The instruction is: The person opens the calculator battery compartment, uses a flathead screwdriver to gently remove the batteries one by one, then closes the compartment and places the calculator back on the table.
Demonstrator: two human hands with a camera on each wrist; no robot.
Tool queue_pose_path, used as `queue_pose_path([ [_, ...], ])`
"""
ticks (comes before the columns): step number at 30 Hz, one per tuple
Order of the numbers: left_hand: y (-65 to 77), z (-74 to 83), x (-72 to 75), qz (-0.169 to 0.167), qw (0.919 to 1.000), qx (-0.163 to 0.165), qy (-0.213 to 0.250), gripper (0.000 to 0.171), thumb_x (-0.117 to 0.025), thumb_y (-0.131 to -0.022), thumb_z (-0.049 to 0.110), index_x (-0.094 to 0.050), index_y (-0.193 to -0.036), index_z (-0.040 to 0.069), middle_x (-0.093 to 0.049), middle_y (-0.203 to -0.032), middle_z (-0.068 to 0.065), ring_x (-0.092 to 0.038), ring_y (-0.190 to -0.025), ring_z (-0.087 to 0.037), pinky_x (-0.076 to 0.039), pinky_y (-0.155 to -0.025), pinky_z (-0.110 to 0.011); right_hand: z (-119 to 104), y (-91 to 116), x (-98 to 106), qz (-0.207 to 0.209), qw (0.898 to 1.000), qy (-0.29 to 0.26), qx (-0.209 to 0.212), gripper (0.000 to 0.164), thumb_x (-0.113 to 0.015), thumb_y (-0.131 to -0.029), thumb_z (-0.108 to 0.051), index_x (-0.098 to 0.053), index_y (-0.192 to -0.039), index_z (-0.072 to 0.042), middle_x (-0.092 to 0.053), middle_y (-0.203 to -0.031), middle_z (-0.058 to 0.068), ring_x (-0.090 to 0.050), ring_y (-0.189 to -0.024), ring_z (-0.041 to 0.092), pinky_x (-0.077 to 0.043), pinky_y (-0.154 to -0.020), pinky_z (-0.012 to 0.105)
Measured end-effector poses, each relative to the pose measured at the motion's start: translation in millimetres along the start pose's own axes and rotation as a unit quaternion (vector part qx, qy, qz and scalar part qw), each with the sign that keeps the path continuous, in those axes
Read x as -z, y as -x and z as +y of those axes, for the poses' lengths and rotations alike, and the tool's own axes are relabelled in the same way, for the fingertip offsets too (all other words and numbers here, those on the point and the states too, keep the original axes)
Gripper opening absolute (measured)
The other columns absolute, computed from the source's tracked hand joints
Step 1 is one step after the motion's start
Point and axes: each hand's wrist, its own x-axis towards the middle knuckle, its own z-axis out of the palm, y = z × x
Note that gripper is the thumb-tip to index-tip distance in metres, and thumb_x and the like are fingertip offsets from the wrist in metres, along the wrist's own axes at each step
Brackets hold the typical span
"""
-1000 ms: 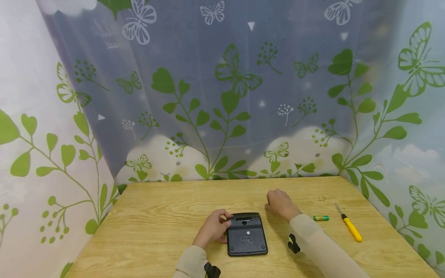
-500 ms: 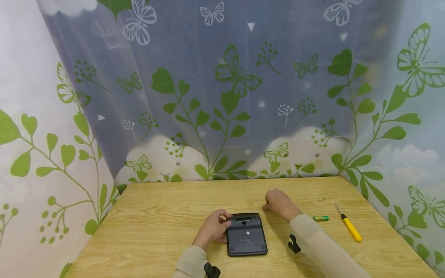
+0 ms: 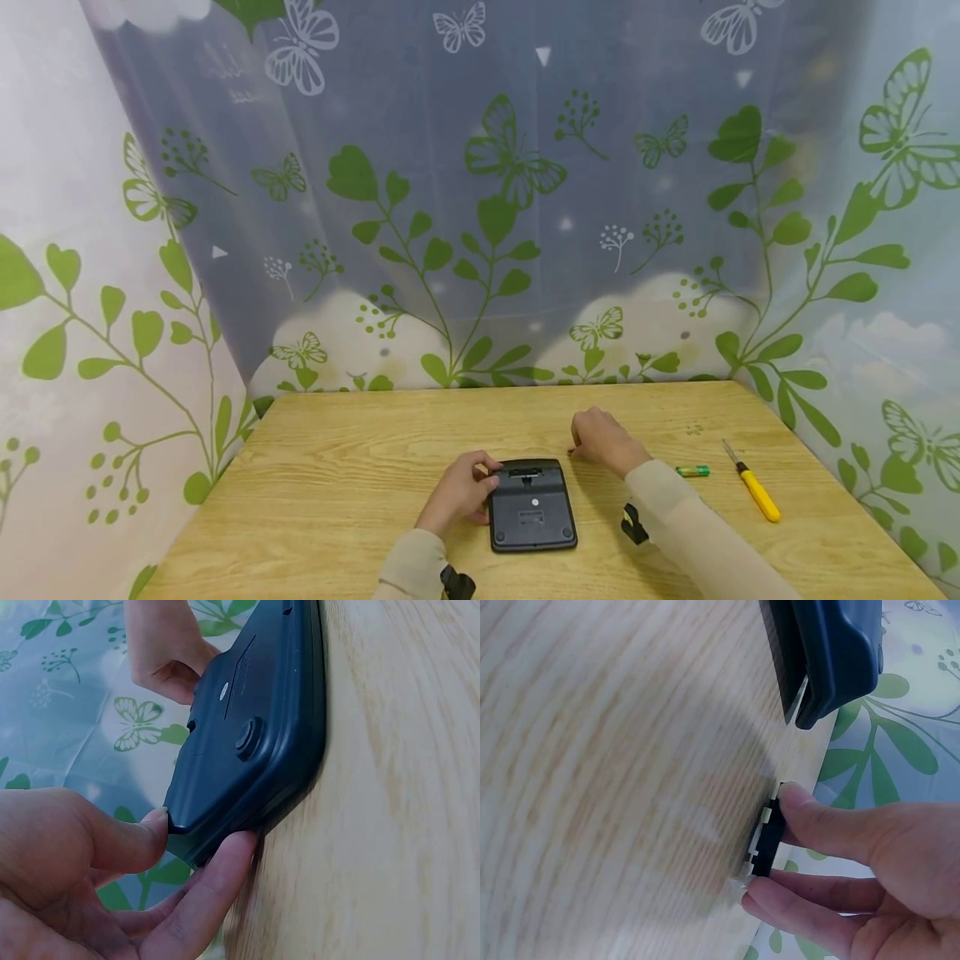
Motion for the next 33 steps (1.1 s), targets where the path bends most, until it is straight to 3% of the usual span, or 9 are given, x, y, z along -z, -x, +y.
queue_pose_path([
  [3,0.0,0.3,0.7,0.0,1.0,-0.001,-0.002,0.015,-0.062,-0.101,0.001,-0.067,-0.114,0.006,-0.063,-0.094,-0.012,-0.063,-0.07,-0.021,-0.061,-0.048,-0.033,-1.2,0.0,0.2,-0.009,1.0,0.003,-0.004,0.029,-0.085,-0.084,-0.009,-0.067,-0.062,-0.006,-0.061,-0.057,0.001,-0.054,-0.053,0.014,-0.049,-0.053,0.028],
  [9,0.8,1.5,0.3,0.0,1.0,-0.002,-0.003,0.015,-0.062,-0.101,0.001,-0.067,-0.114,0.006,-0.063,-0.094,-0.013,-0.063,-0.071,-0.021,-0.061,-0.048,-0.033,-2.7,-0.2,-1.2,-0.025,0.999,-0.016,-0.017,0.032,-0.084,-0.085,-0.01,-0.065,-0.06,-0.003,-0.048,-0.051,-0.002,-0.037,-0.05,0.011,-0.033,-0.051,0.023],
  [18,1.0,1.4,0.4,0.0,1.0,-0.006,-0.003,0.016,-0.062,-0.1,0.001,-0.068,-0.115,0.005,-0.06,-0.091,-0.011,-0.063,-0.069,-0.021,-0.061,-0.048,-0.033,-6.0,2.7,-0.5,-0.029,1.0,-0.003,-0.006,0.026,-0.086,-0.081,-0.001,-0.066,-0.065,-0.003,-0.046,-0.057,-0.002,-0.035,-0.058,0.013,-0.032,-0.055,0.027],
  [24,1.3,1.2,0.6,-0.001,1.0,-0.001,-0.004,0.016,-0.062,-0.101,0.001,-0.067,-0.116,0.005,-0.061,-0.093,-0.012,-0.064,-0.07,-0.022,-0.061,-0.048,-0.033,-8.6,4.8,0.1,-0.031,1.0,0.0,0.003,0.042,-0.08,-0.088,-0.001,-0.051,-0.058,-0.009,-0.026,-0.058,-0.004,-0.023,-0.057,0.014,-0.024,-0.055,0.029],
  [26,1.5,1.7,0.9,-0.001,1.0,-0.002,-0.006,0.016,-0.062,-0.101,0.001,-0.067,-0.116,0.005,-0.062,-0.094,-0.013,-0.064,-0.07,-0.022,-0.061,-0.048,-0.033,-8.1,4.4,-0.6,-0.028,1.0,0.007,0.005,0.04,-0.079,-0.089,-0.001,-0.054,-0.059,-0.01,-0.032,-0.057,-0.006,-0.026,-0.057,0.013,-0.026,-0.055,0.029],
  [28,1.1,1.5,0.8,-0.001,1.0,-0.003,-0.006,0.016,-0.062,-0.101,0.001,-0.067,-0.116,0.005,-0.062,-0.094,-0.013,-0.064,-0.07,-0.022,-0.062,-0.049,-0.033,-7.0,3.4,-1.9,-0.024,1.0,0.016,0.007,0.032,-0.078,-0.088,-0.001,-0.062,-0.062,-0.009,-0.048,-0.058,-0.005,-0.036,-0.057,0.013,-0.034,-0.054,0.029],
  [31,0.1,0.1,0.4,-0.001,1.0,-0.007,-0.005,0.016,-0.062,-0.1,0.001,-0.067,-0.115,0.005,-0.062,-0.093,-0.013,-0.064,-0.07,-0.021,-0.062,-0.048,-0.033,-5.7,1.7,-2.5,-0.022,0.999,0.035,0.01,0.015,-0.08,-0.087,-0.002,-0.076,-0.075,-0.009,-0.073,-0.077,0.004,-0.061,-0.067,0.018,-0.055,-0.062,0.037],
  [33,-0.7,-0.9,0.1,0.0,1.0,-0.009,-0.004,0.016,-0.062,-0.1,0.001,-0.067,-0.115,0.005,-0.061,-0.092,-0.013,-0.064,-0.069,-0.021,-0.061,-0.048,-0.032,-5.6,1.4,-2.1,-0.024,0.999,0.043,0.014,0.007,-0.08,-0.087,-0.003,-0.08,-0.083,-0.009,-0.077,-0.088,0.007,-0.07,-0.077,0.025,-0.062,-0.07,0.046],
])
